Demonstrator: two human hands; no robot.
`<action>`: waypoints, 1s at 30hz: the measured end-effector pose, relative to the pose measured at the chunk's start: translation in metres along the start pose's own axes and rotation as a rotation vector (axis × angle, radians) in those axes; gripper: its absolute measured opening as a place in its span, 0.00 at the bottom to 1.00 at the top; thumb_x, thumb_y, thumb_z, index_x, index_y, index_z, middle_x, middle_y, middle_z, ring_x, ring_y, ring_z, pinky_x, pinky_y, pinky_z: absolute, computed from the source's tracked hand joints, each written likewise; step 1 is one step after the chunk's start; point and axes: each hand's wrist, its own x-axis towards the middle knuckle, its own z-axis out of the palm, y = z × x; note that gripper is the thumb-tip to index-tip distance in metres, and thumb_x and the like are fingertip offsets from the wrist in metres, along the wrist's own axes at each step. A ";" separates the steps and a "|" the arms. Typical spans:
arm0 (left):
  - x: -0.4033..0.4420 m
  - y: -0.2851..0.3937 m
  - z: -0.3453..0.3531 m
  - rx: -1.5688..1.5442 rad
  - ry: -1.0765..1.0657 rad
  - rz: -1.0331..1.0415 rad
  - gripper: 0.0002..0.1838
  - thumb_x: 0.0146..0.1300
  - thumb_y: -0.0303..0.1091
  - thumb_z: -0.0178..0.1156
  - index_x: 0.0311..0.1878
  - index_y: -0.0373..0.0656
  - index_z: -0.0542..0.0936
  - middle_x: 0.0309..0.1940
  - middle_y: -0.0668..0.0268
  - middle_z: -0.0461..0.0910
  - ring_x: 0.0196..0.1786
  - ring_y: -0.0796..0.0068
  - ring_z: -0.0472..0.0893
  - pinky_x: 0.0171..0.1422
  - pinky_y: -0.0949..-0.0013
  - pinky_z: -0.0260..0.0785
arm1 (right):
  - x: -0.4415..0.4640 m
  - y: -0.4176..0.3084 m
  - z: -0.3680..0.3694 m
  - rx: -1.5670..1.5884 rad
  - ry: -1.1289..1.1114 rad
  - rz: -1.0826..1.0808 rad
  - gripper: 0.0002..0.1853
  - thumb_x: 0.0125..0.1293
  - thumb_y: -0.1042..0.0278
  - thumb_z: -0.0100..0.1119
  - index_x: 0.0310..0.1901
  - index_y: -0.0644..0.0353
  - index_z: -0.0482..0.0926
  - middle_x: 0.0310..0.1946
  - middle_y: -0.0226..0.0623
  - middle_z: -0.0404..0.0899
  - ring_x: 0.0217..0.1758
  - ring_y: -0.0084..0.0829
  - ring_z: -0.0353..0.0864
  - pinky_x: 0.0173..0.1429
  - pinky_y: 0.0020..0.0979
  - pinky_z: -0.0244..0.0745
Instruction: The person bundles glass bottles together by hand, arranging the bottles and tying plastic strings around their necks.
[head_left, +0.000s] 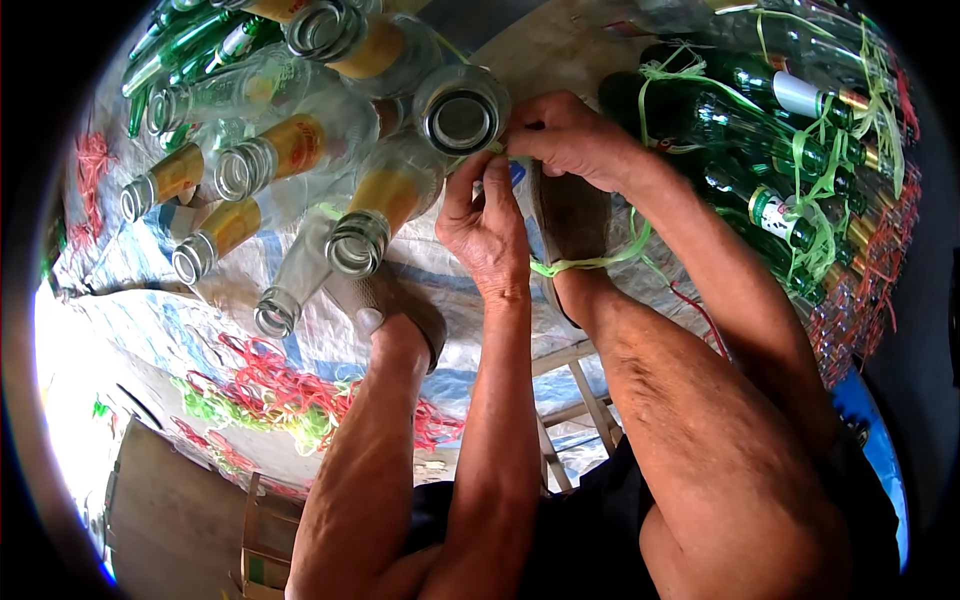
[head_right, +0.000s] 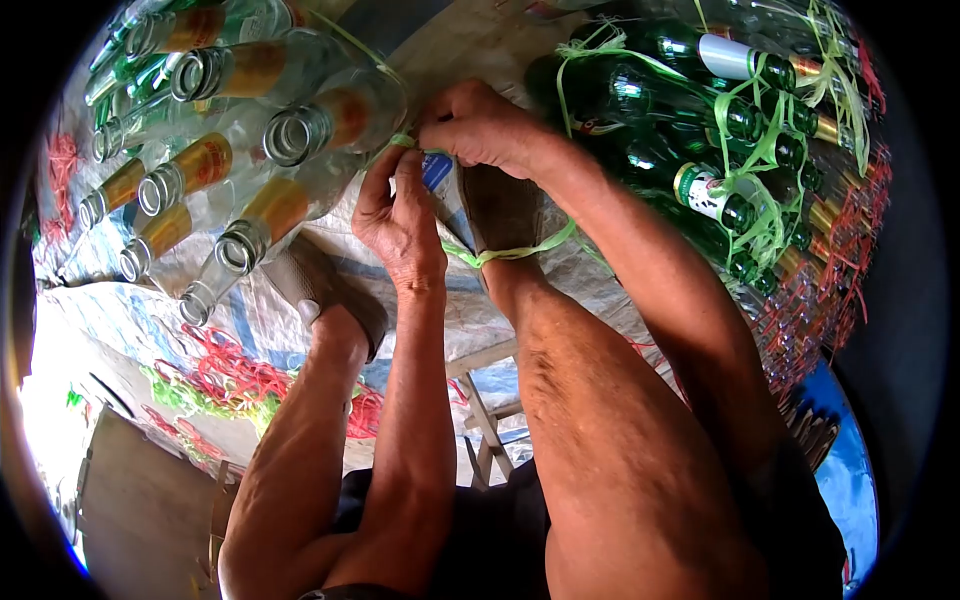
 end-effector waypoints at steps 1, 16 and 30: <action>-0.001 0.002 0.000 0.000 0.006 -0.009 0.08 0.72 0.24 0.68 0.51 0.34 0.88 0.40 0.70 0.87 0.39 0.85 0.78 0.45 0.77 0.74 | 0.000 0.000 0.001 0.007 0.005 0.006 0.10 0.66 0.64 0.67 0.44 0.59 0.88 0.33 0.21 0.79 0.34 0.14 0.72 0.32 0.21 0.65; 0.007 0.015 -0.001 -0.008 0.006 -0.191 0.10 0.69 0.25 0.69 0.50 0.31 0.89 0.40 0.64 0.89 0.42 0.81 0.81 0.51 0.75 0.75 | -0.003 0.004 0.003 0.054 0.045 -0.022 0.10 0.66 0.63 0.69 0.42 0.61 0.87 0.32 0.22 0.78 0.32 0.14 0.71 0.31 0.20 0.64; 0.004 0.014 -0.001 0.087 -0.031 -0.061 0.12 0.74 0.29 0.65 0.53 0.30 0.88 0.38 0.62 0.90 0.41 0.81 0.84 0.50 0.75 0.75 | -0.006 0.005 0.009 0.123 0.104 -0.057 0.07 0.64 0.68 0.69 0.35 0.63 0.85 0.25 0.25 0.79 0.26 0.15 0.74 0.28 0.22 0.68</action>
